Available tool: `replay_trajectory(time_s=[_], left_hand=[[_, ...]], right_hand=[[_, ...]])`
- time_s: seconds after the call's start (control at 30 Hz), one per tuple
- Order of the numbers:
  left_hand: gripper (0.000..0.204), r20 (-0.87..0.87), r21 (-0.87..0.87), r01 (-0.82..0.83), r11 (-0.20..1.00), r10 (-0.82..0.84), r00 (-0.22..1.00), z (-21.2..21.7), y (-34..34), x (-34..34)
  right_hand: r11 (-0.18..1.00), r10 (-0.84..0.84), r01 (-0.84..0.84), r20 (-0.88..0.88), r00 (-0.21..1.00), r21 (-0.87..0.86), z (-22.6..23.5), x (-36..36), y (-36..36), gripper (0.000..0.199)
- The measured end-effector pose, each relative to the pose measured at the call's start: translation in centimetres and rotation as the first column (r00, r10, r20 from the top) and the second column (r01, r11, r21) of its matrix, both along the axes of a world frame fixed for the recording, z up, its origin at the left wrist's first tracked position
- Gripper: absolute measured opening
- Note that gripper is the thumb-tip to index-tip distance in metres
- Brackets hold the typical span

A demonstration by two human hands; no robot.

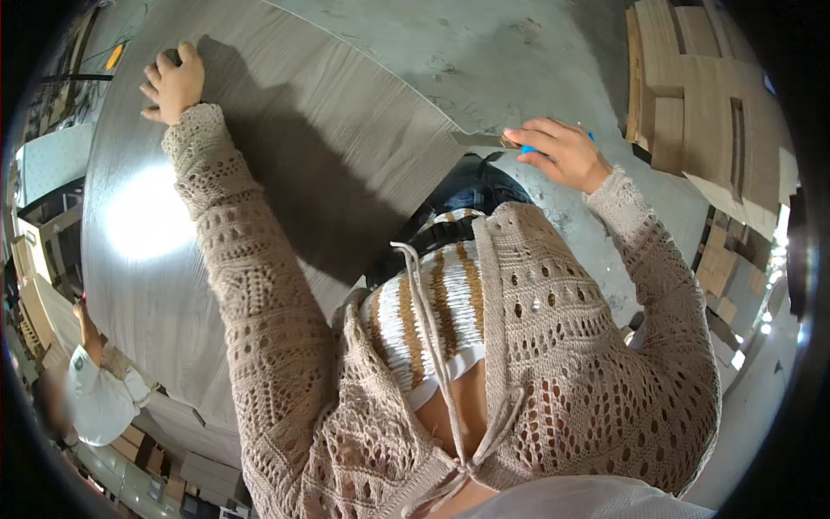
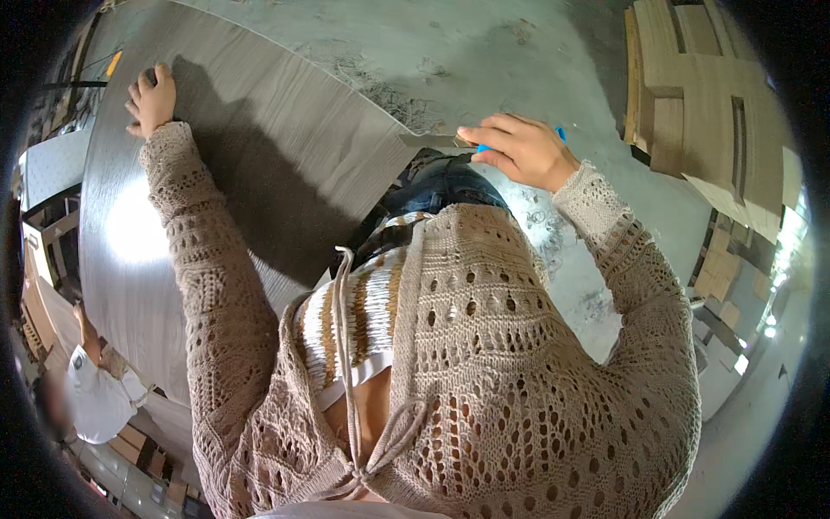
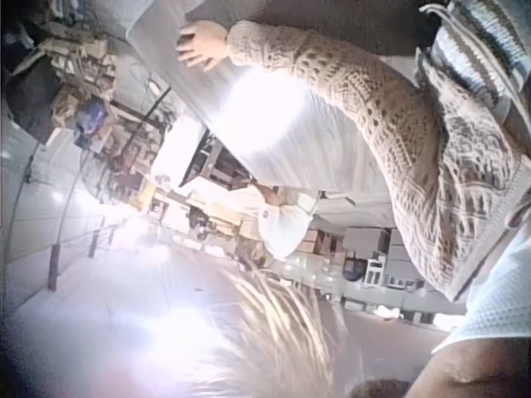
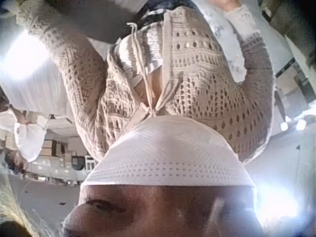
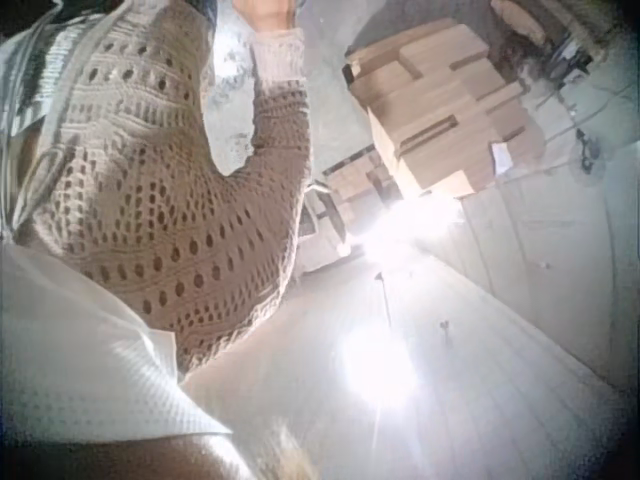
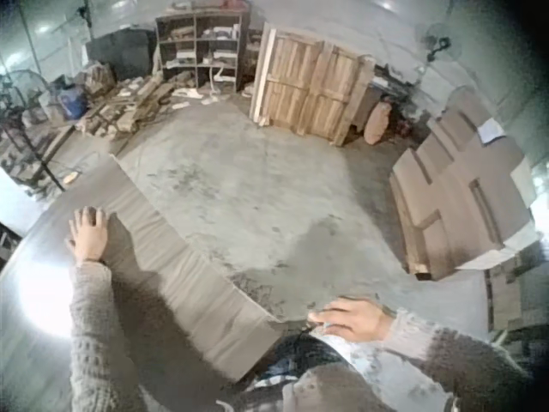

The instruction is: Trim and stack furniture panels in a workshop environment.

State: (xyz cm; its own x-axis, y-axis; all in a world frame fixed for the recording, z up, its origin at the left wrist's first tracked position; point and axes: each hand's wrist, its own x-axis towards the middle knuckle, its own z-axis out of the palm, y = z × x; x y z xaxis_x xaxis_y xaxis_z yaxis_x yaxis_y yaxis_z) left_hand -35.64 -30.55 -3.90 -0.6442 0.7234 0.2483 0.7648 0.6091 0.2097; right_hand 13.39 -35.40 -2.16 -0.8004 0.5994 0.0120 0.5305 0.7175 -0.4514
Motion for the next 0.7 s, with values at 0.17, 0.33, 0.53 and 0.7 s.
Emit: replay_trajectory(time_s=[0.17, 0.33, 0.53, 0.7], left_hand=[[0.067, -0.032, -0.013, -0.062, 0.998, 0.061, 0.998, 3.5, -0.6, 1.4], [0.069, -0.034, -0.037, -0.006, 0.999, 0.005, 0.999, 2.9, -2.4, 1.8], [0.068, -0.020, 0.008, 0.034, 0.999, -0.034, 0.999, 2.0, -3.7, 1.5], [0.066, -0.046, 0.042, 0.037, 0.998, -0.035, 0.998, 2.6, -3.6, 1.2]], right_hand=[[0.994, 0.051, -0.049, -0.020, 0.999, 0.102, 3.1, -0.2, -0.3, 0.039], [0.972, 0.142, -0.139, 0.000, 0.990, 0.190, 3.3, -1.5, -0.2, 0.044], [0.962, 0.166, -0.138, -0.104, 0.981, 0.235, 2.2, -7.5, 1.3, 0.038], [0.980, 0.174, -0.155, -0.151, 0.973, 0.127, 2.8, -8.9, 3.0, 0.031]])
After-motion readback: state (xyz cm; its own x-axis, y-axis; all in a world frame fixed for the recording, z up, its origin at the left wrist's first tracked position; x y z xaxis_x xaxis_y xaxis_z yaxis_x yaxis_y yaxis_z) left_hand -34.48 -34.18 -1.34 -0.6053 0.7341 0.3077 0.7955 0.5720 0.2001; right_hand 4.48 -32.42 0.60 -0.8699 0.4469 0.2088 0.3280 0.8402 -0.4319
